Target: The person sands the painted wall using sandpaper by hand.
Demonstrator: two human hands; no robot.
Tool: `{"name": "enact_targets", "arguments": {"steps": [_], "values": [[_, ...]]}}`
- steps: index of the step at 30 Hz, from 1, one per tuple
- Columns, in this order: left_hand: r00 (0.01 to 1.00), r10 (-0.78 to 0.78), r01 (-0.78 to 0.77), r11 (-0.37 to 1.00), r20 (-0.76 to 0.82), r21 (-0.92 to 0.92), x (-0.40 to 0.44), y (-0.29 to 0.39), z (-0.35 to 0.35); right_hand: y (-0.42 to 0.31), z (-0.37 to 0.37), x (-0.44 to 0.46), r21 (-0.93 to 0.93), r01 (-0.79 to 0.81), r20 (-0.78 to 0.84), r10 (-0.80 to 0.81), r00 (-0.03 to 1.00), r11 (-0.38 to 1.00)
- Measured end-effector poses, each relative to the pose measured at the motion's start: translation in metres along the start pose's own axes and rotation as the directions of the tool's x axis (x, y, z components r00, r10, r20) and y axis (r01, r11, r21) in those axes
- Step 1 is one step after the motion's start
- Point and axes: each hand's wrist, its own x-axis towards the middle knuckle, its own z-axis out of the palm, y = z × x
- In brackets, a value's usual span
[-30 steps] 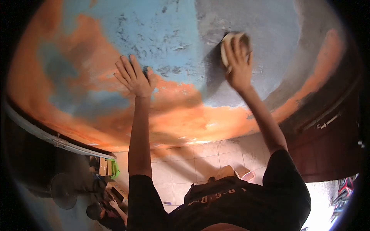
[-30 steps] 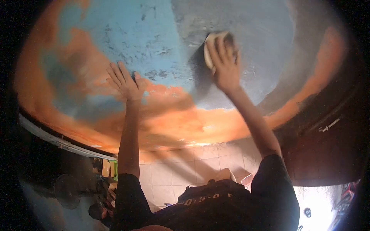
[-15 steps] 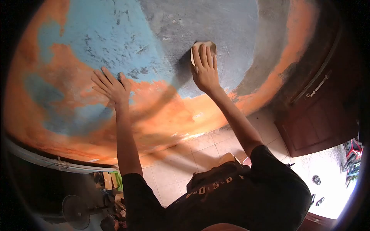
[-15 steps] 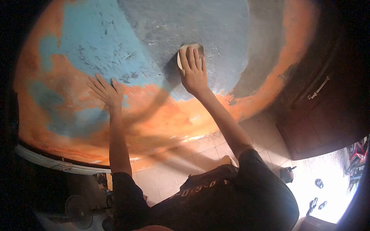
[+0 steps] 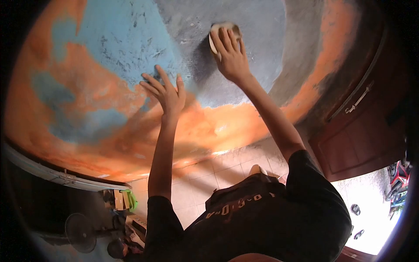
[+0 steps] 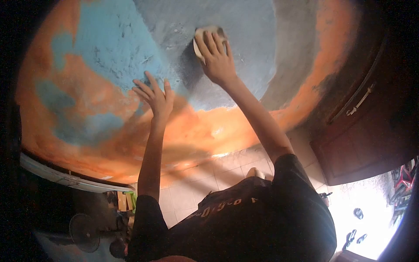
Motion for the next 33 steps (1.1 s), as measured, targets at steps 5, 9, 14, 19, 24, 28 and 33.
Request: {"name": "enact_targets", "arguments": {"steps": [5,9,14,19,24,28,33], "values": [[0.997,-0.007,-0.007,0.984,-0.078,-0.177,0.018,0.055,0.014,0.001,0.001,0.028,-0.008,-0.022,-0.093,0.021,0.995,1.0],[0.949,0.277,-0.305,0.927,-0.149,-0.217,0.036,0.114,0.009,0.02,0.017,-0.026,0.001,0.124,0.054,-0.124,0.991,0.992],[0.891,0.421,-0.452,0.856,-0.17,-0.25,0.055,0.179,0.034,0.07,-0.015,0.015,0.175,0.354,0.107,-0.375,0.921,0.919],[0.972,0.192,-0.206,0.974,-0.135,-0.096,0.063,0.21,0.058,0.111,-0.015,0.023,0.237,0.531,0.201,-0.575,0.793,0.814],[0.998,0.0,-0.003,0.999,-0.067,-0.035,0.078,0.226,0.067,0.171,-0.03,-0.009,0.206,0.661,0.203,-0.693,0.692,0.721],[0.968,-0.001,0.02,0.997,-0.25,0.074,0.115,0.22,0.056,0.206,-0.044,0.016,0.283,0.46,0.096,-0.502,0.859,0.842],[0.929,-0.026,0.071,0.991,-0.37,0.109,0.126,0.2,0.066,0.234,-0.018,0.017,0.117,0.462,-0.134,-0.447,0.885,0.879]]}}
